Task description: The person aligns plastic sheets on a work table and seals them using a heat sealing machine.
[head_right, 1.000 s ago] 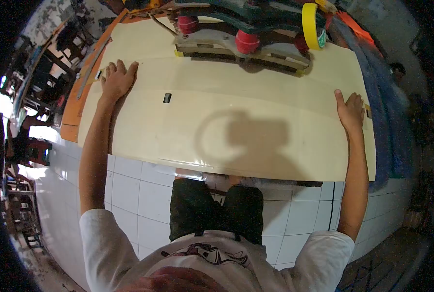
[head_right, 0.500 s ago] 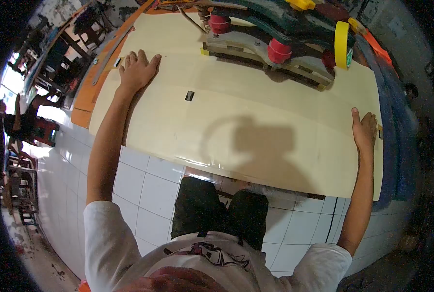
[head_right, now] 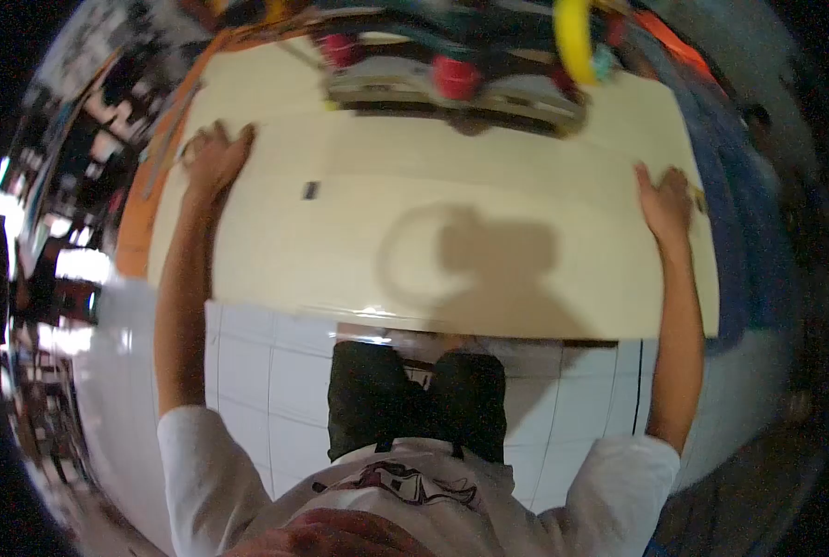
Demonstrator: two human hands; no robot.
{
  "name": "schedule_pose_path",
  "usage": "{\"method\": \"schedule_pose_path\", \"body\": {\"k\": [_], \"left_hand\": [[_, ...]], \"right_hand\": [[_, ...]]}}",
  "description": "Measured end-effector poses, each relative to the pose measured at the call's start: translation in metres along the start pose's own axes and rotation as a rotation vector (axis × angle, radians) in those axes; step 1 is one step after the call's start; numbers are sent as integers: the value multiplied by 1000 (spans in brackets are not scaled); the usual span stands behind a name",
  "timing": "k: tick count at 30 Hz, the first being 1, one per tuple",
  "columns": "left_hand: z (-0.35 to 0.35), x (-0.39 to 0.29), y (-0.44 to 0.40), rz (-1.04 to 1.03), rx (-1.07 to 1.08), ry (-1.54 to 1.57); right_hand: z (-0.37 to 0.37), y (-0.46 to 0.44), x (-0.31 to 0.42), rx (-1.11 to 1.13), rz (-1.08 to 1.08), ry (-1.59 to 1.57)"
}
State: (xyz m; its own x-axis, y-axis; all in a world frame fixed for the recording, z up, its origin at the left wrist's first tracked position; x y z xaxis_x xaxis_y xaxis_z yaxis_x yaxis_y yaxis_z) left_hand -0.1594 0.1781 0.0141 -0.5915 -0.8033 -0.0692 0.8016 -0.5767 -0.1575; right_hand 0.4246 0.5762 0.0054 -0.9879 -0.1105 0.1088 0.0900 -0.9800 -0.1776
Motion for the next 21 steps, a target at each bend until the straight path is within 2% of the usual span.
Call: {"method": "schedule_pose_path", "body": {"k": [1, 3, 10, 21], "left_hand": [[-2, 6, -5, -2, 20, 0], [-9, 14, -16, 15, 14, -11], [7, 5, -12, 41, 96, 10], [4, 5, -11, 28, 74, 6]], "right_hand": [[5, 0, 6, 24, 17, 25], [7, 5, 9, -80, 43, 10], [14, 15, 20, 16, -47, 20], [17, 19, 20, 65, -88, 2]]}}
Point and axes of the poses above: each hand's wrist, its own y-axis away from the middle knuckle, its own z-axis out of the back of the hand, x = y × z, the point moved 6 cm from there along -y, towards the middle knuckle, and after that the axes turned 8 degrees about -z, right-handed, at the moved point
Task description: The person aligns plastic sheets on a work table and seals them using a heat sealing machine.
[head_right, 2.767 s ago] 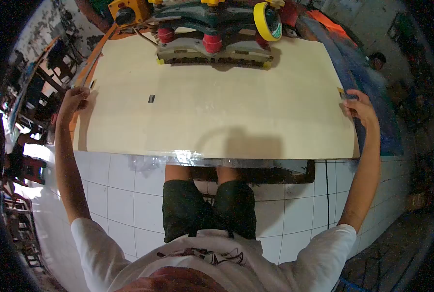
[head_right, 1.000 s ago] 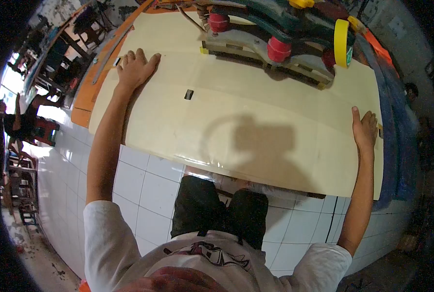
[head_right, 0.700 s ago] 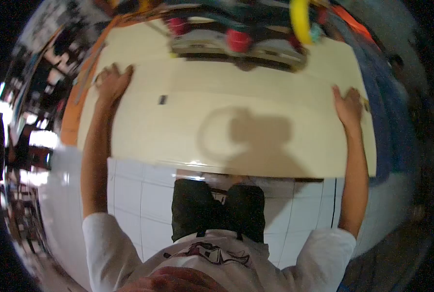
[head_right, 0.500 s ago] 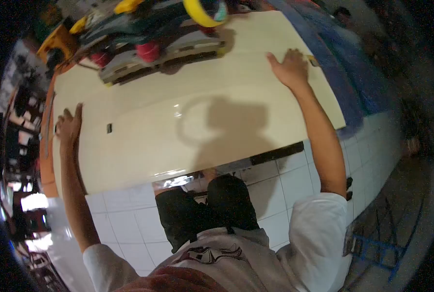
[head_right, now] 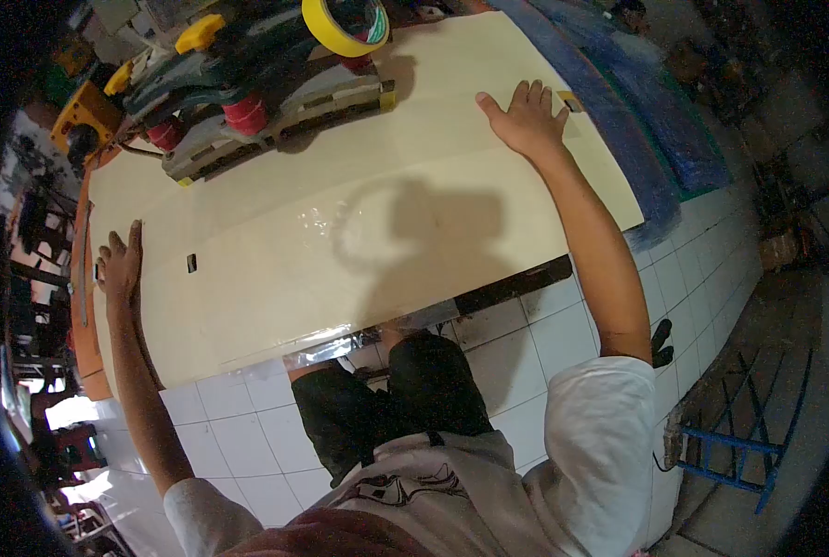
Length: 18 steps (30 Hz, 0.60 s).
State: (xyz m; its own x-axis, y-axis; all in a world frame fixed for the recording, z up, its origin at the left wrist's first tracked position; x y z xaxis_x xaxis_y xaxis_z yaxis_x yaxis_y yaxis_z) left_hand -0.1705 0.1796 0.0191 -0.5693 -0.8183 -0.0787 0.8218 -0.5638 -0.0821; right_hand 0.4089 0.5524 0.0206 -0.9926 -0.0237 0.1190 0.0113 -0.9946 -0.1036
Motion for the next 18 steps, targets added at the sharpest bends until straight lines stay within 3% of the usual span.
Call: {"method": "schedule_pose_path", "body": {"k": [18], "left_hand": [[-3, -1, -1, -5, 1, -22]], "right_hand": [[-5, -6, -5, -30, -1, 8]]}}
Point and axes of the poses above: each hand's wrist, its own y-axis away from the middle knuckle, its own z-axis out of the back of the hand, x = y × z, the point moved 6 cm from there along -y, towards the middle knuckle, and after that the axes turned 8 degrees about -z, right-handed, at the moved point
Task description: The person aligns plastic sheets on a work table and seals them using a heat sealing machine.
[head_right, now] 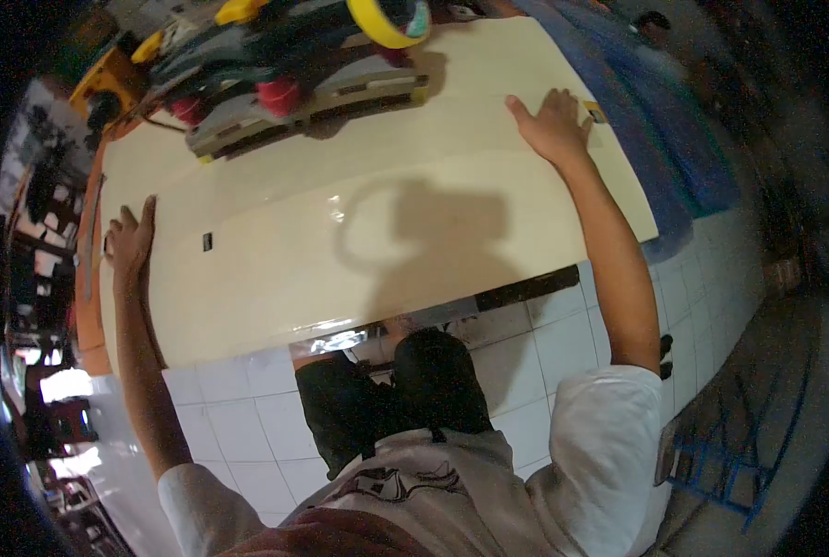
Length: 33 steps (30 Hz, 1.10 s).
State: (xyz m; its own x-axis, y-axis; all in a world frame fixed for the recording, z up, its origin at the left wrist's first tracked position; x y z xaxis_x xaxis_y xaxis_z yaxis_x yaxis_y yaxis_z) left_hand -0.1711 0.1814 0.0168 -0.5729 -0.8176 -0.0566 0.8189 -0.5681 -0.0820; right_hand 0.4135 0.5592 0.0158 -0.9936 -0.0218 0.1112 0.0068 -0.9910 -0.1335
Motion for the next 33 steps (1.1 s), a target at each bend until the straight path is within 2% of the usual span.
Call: {"method": "schedule_pose_path", "body": {"k": [3, 5, 7, 10, 33], "left_hand": [[-5, 11, -9, -22, 18, -19], [-1, 6, -3, -14, -73, -22], [3, 1, 4, -10, -77, -3], [5, -2, 7, -48, -113, 54], [8, -6, 9, -45, -72, 30]], "right_hand": [[-9, -13, -1, -26, 47, -50], [-8, -22, -6, -17, 41, -18], [-5, -22, -10, 15, 76, -20], [1, -20, -16, 65, 0, -1], [8, -10, -10, 61, 10, 21]]}}
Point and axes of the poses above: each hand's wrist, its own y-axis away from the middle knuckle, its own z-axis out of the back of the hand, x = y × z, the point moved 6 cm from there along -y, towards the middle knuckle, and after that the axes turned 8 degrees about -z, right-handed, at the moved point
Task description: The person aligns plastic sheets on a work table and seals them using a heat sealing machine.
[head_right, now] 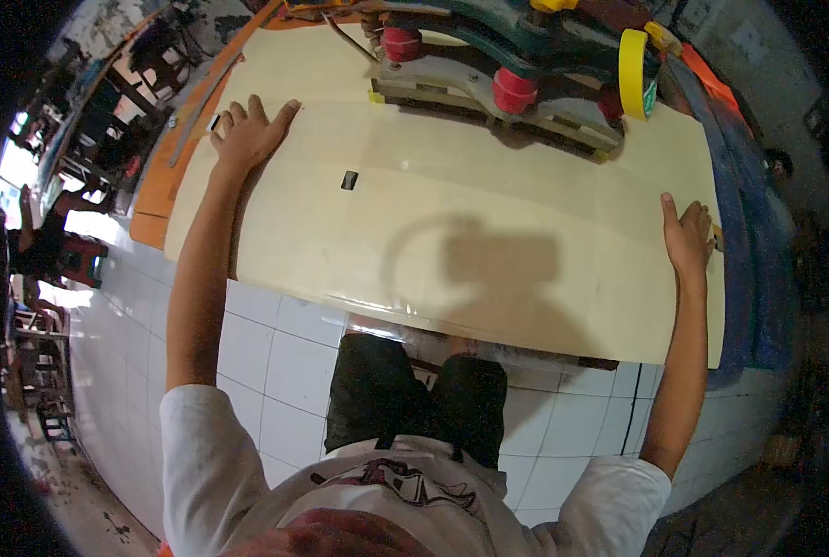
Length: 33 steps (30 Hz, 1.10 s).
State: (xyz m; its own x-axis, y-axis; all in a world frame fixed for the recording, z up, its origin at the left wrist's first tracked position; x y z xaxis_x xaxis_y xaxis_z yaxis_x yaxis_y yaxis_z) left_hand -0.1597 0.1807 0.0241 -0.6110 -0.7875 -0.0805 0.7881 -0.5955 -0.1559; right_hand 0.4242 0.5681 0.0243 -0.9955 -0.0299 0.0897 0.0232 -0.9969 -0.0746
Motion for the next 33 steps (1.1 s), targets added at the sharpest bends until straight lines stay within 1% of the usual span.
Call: {"method": "schedule_pose_path", "body": {"k": [8, 14, 15, 17, 33], "left_hand": [[1, -2, 1, -15, -37, 29], [3, 0, 0, 26, 3, -15], [3, -4, 0, 1, 6, -5], [2, -2, 0, 33, 9, 4], [0, -2, -3, 46, 39, 2]], "right_hand": [[2, 2, 2, -9, -17, 2], [2, 4, 4, -40, 13, -28], [4, 4, 1, -46, -13, -22], [6, 6, 5, -50, 8, -4], [6, 8, 5, -66, 6, -14]]}}
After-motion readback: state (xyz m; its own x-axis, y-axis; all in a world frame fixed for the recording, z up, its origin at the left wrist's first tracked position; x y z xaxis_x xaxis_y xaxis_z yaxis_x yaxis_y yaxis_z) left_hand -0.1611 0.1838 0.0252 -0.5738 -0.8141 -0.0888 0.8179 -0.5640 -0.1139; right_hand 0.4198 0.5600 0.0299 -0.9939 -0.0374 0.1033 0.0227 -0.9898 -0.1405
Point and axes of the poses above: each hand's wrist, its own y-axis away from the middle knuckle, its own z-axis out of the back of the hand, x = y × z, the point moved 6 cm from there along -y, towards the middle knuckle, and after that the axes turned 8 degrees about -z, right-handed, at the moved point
